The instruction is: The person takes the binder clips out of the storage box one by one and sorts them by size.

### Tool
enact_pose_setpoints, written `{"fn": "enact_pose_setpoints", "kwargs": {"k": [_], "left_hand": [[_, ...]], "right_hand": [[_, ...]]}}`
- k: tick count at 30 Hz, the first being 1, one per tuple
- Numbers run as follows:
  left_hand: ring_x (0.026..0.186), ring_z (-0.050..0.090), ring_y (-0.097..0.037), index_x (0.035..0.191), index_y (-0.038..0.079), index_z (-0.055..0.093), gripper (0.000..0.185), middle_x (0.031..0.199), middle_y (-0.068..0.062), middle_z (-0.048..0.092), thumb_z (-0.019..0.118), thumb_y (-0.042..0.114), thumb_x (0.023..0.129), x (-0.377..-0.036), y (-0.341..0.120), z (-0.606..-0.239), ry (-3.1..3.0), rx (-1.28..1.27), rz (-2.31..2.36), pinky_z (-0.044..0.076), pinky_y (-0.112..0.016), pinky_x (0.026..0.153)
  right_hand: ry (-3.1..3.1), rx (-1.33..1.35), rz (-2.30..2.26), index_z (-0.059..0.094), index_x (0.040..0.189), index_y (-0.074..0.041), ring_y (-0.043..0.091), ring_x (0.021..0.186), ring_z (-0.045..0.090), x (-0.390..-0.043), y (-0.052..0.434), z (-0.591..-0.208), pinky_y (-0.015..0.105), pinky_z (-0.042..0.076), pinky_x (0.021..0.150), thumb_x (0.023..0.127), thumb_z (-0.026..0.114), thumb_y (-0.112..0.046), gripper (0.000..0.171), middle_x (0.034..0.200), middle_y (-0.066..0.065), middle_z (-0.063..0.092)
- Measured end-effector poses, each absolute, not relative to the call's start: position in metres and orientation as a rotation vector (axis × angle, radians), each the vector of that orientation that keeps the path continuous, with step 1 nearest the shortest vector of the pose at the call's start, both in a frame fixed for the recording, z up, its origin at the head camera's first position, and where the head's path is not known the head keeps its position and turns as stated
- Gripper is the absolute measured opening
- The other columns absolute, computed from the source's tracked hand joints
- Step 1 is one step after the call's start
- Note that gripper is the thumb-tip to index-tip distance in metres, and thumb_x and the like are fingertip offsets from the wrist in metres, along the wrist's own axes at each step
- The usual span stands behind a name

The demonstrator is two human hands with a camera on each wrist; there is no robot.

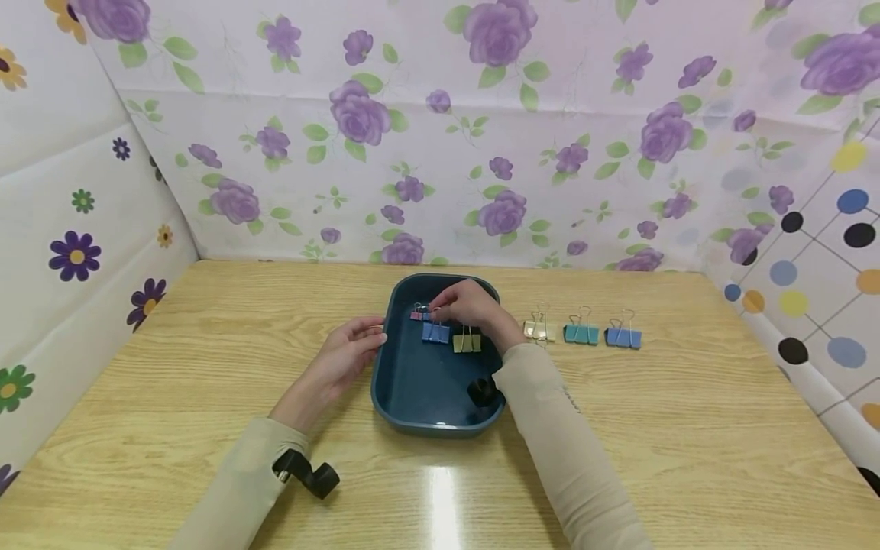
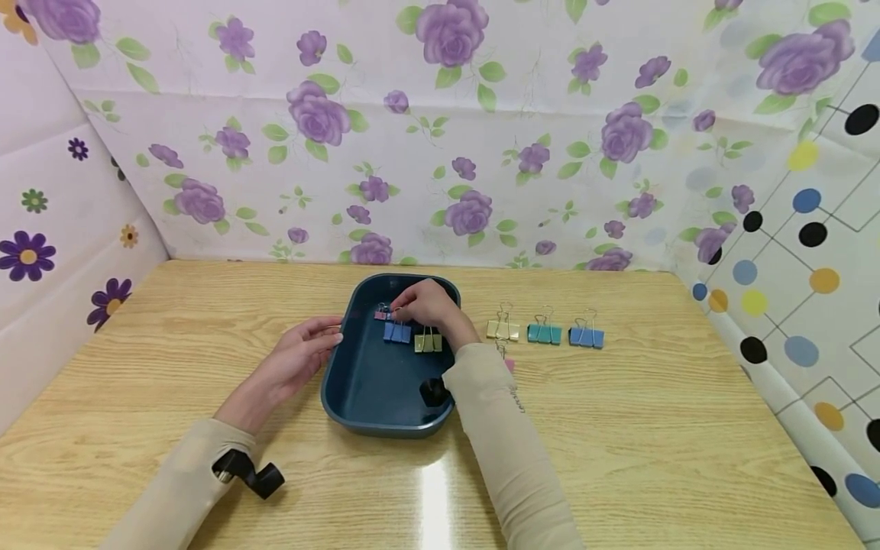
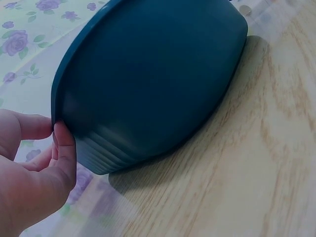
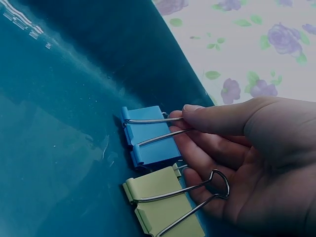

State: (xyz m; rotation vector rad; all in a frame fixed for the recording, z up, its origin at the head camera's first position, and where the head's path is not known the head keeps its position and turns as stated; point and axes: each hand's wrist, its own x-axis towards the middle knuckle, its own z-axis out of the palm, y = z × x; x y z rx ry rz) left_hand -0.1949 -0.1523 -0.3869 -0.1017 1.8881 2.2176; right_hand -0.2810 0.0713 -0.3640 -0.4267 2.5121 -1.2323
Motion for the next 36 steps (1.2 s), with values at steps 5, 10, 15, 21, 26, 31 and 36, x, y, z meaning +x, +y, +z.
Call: {"fn": "enact_pose_setpoints", "kwargs": {"k": [5,10,15,21,26,31,36], "left_hand": [[0.087,0.055,-0.010,0.134,-0.010,0.041,0.040,0.100,-0.004,0.054,0.052,-0.002,0.096,-0.194,-0.154,-0.385,1.878,-0.073,2.236,0.048,-0.020,0.078],[0.088,0.055,-0.011,0.135,-0.008,0.042,0.040,0.102,-0.004,0.054,0.052,-0.001,0.097,-0.194,-0.154,-0.384,1.879,-0.076,2.227,0.048,-0.020,0.078],[0.088,0.055,-0.011,0.134,-0.008,0.042,0.040,0.101,-0.004,0.054,0.053,0.000,0.097,-0.195,-0.154,-0.385,1.880,-0.066,2.230,0.048,-0.020,0.078],[0.086,0.055,-0.009,0.133,-0.011,0.041,0.039,0.098,-0.002,0.055,0.052,-0.002,0.097,-0.196,-0.153,-0.388,1.874,-0.016,2.235,0.047,-0.019,0.077],[0.086,0.055,-0.009,0.133,-0.011,0.041,0.039,0.098,-0.003,0.054,0.053,-0.002,0.097,-0.196,-0.153,-0.387,1.868,-0.030,2.248,0.047,-0.020,0.077],[0.086,0.055,-0.009,0.133,-0.011,0.041,0.040,0.098,-0.003,0.054,0.053,-0.002,0.096,-0.195,-0.153,-0.387,1.876,-0.050,2.246,0.048,-0.020,0.078],[0.087,0.055,-0.009,0.134,-0.010,0.041,0.040,0.098,-0.003,0.054,0.053,-0.001,0.097,-0.195,-0.154,-0.389,1.881,-0.049,2.234,0.048,-0.020,0.078]], "right_hand": [[2.521,-0.442,-1.267,0.075,0.103,-0.007,0.019,0.086,0.063,-0.282,0.070,-0.363,0.034,0.051,0.078,0.091,0.069,-0.017,0.017,0.101,0.005,0.068],[2.507,-0.460,-1.338,0.074,0.104,-0.007,0.021,0.090,0.063,-0.282,0.071,-0.362,0.037,0.051,0.083,0.092,0.068,-0.018,0.018,0.101,0.006,0.068],[2.483,-0.478,-1.427,0.072,0.108,-0.003,0.023,0.090,0.063,-0.282,0.072,-0.361,0.040,0.051,0.084,0.093,0.067,-0.018,0.022,0.099,0.007,0.069],[2.440,-0.480,-1.555,0.072,0.106,-0.001,0.024,0.091,0.065,-0.277,0.073,-0.342,0.037,0.052,0.087,0.093,0.067,-0.014,0.020,0.098,0.010,0.070],[2.374,-0.468,-1.680,0.072,0.108,-0.001,0.028,0.092,0.064,-0.266,0.078,-0.315,0.035,0.052,0.084,0.092,0.067,-0.015,0.021,0.100,0.010,0.070],[2.350,-0.504,-1.716,0.070,0.110,-0.002,0.024,0.093,0.063,-0.256,0.090,-0.297,0.040,0.049,0.091,0.093,0.066,-0.016,0.022,0.101,0.011,0.069],[2.388,-0.538,-1.688,0.070,0.109,-0.002,0.024,0.093,0.063,-0.250,0.106,-0.291,0.043,0.048,0.093,0.093,0.066,-0.017,0.022,0.099,0.011,0.069]]}}
